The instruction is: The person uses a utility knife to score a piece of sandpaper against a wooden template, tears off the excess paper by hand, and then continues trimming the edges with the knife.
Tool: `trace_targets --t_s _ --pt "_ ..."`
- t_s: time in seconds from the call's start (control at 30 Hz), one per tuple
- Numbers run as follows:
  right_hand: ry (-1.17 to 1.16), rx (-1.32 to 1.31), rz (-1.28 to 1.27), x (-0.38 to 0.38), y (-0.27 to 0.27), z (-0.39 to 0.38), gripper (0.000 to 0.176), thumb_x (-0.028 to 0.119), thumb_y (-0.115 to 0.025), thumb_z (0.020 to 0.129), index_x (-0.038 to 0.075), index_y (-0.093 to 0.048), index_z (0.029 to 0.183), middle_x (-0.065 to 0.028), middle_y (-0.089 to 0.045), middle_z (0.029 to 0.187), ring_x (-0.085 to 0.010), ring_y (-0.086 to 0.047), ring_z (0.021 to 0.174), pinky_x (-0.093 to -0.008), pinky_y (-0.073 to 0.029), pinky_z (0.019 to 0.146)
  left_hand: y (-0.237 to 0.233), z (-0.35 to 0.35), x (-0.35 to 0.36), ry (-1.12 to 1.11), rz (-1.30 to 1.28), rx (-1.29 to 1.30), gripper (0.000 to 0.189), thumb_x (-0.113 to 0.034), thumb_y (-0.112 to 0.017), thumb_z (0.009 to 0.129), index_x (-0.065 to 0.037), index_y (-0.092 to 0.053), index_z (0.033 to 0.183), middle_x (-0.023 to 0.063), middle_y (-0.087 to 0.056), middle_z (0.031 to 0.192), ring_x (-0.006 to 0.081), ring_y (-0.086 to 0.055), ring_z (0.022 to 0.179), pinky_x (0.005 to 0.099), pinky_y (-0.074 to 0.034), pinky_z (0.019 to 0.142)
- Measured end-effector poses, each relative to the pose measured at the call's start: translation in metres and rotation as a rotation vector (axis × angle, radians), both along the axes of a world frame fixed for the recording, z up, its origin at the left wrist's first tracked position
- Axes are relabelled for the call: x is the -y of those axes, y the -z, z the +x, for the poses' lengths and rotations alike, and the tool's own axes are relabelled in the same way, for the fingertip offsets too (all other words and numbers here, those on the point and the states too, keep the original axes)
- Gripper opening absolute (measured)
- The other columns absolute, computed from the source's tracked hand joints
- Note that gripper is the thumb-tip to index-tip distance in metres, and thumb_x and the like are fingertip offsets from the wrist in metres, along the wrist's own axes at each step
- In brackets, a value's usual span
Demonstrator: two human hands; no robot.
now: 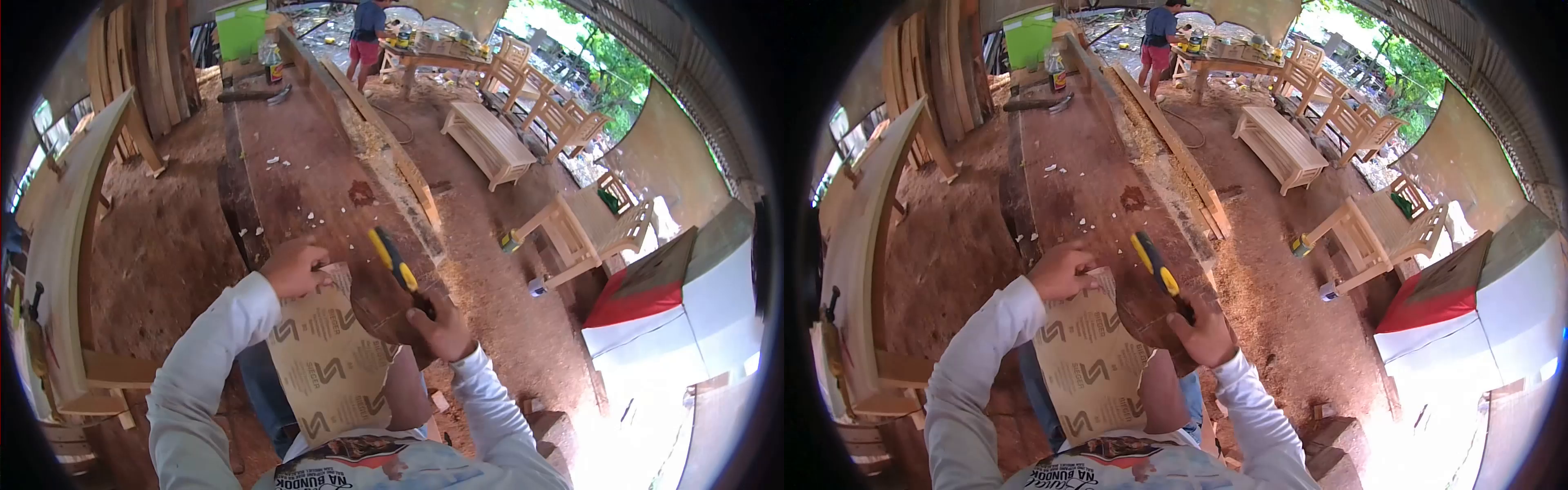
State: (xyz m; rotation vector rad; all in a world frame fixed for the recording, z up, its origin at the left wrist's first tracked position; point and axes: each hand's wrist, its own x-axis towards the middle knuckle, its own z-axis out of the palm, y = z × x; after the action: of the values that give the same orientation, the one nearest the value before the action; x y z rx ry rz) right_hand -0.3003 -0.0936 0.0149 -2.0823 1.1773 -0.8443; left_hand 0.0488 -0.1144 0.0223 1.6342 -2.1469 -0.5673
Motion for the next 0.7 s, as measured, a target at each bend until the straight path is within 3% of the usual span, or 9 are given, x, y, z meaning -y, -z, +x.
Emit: trace_targets --t_s 0.1,0.13,0.23,0.37,0.43,0.5,0.57,0.63,0.7 --pt "0.012 -0.034 -0.027 0.02 -0.003 0.024 0.044 0.017 -0.071 0.09 0.004 -0.065 0.132 -0.0278 -0.074 0.094 -0.0498 -0.071 0.085 -0.0539 -0.059 0.077 -0.011 0.01 -0.023 -0.052 -0.184 -0.073 0.032 -0.023 -0.089 0.082 -0.003 -0.068 0.098 0.0174 -0.066 0.099 0.0394 -0.069 0.094 0.0467 -0.053 0.078" --pt "0.023 -0.011 0.031 0.024 0.004 0.032 0.043 0.018 -0.069 0.09 0.005 -0.067 0.131 -0.0284 -0.074 0.099 -0.0509 -0.071 0.093 -0.0583 -0.057 0.087 -0.015 0.012 -0.034 -0.102 -0.202 -0.097 0.031 -0.022 -0.087 0.084 -0.003 -0.068 0.099 0.0179 -0.067 0.097 0.0401 -0.07 0.092 0.0466 -0.053 0.077" --pt "-0.022 -0.022 -0.076 0.048 0.032 0.054 0.042 0.021 -0.071 0.09 0.004 -0.069 0.128 -0.0269 -0.075 0.099 -0.0493 -0.073 0.091 -0.0561 -0.058 0.084 -0.009 0.019 -0.056 -0.286 -0.314 -0.056 0.027 -0.022 -0.083 0.088 -0.004 -0.067 0.099 0.0189 -0.07 0.092 0.0424 -0.071 0.087 0.0477 -0.054 0.073" --pt "-0.154 0.227 -0.034 0.092 0.039 0.058 0.033 0.021 -0.074 0.089 0.002 -0.072 0.117 -0.0197 -0.076 0.097 -0.0365 -0.075 0.086 -0.045 -0.059 0.081 -0.008 0.022 -0.082 -0.528 -0.423 -0.013 0.021 -0.016 -0.077 0.091 -0.006 -0.059 0.095 0.0205 -0.069 0.089 0.047 -0.068 0.086 0.054 -0.052 0.071" --pt "0.091 0.336 0.542 0.071 -0.039 0.05 0.023 0.014 -0.071 0.092 -0.001 -0.071 0.11 -0.009 -0.072 0.091 -0.0224 -0.068 0.08 -0.0375 -0.055 0.074 -0.006 0.024 -0.093 -0.609 -0.362 -0.005 0.022 -0.019 -0.077 0.092 -0.006 -0.059 0.096 0.0202 -0.07 0.09 0.0458 -0.069 0.086 0.054 -0.053 0.071" --pt "0.169 0.399 0.081 0.071 -0.04 0.031 0.015 0.008 -0.068 0.096 -0.001 -0.069 0.108 -0.0017 -0.066 0.086 -0.0106 -0.057 0.075 -0.0283 -0.047 0.066 -0.001 0.027 -0.099 -0.642 -0.278 -0.017 0.023 -0.021 -0.077 0.092 -0.006 -0.06 0.096 0.0203 -0.071 0.09 0.0453 -0.069 0.086 0.053 -0.054 0.071" --pt "0.246 0.432 -0.134 0.053 -0.069 0.015 0.013 0.005 -0.066 0.098 0.0 -0.068 0.11 -0.0017 -0.065 0.086 -0.0071 -0.053 0.074 -0.0245 -0.043 0.065 0.003 0.025 -0.109 -0.653 -0.173 -0.069 0.023 -0.022 -0.076 0.092 -0.006 -0.062 0.099 0.0204 -0.071 0.089 0.0433 -0.071 0.084 0.0514 -0.054 0.071" --pt "0.221 0.547 0.132 0.03 -0.091 -0.006 0.008 0.003 -0.065 0.099 0.002 -0.067 0.107 -0.0001 -0.064 0.085 -0.0061 -0.053 0.073 -0.0247 -0.043 0.064 0.01 0.024 -0.118 -0.656 -0.106 -0.143 0.023 -0.022 -0.075 0.092 -0.004 -0.066 0.104 0.0182 -0.074 0.09 0.0373 -0.073 0.083 0.0473 -0.056 0.072" --pt "0.021 0.576 0.257 -0.009 -0.096 0.006 0.003 0.002 -0.067 0.098 0.003 -0.066 0.101 0.0013 -0.063 0.082 -0.01 -0.056 0.07 -0.029 -0.046 0.062 0.022 0.022 -0.123 -0.634 -0.075 -0.236 0.026 -0.021 -0.075 0.093 -0.003 -0.071 0.111 0.0138 -0.078 0.094 0.0273 -0.076 0.081 0.041 -0.057 0.074"
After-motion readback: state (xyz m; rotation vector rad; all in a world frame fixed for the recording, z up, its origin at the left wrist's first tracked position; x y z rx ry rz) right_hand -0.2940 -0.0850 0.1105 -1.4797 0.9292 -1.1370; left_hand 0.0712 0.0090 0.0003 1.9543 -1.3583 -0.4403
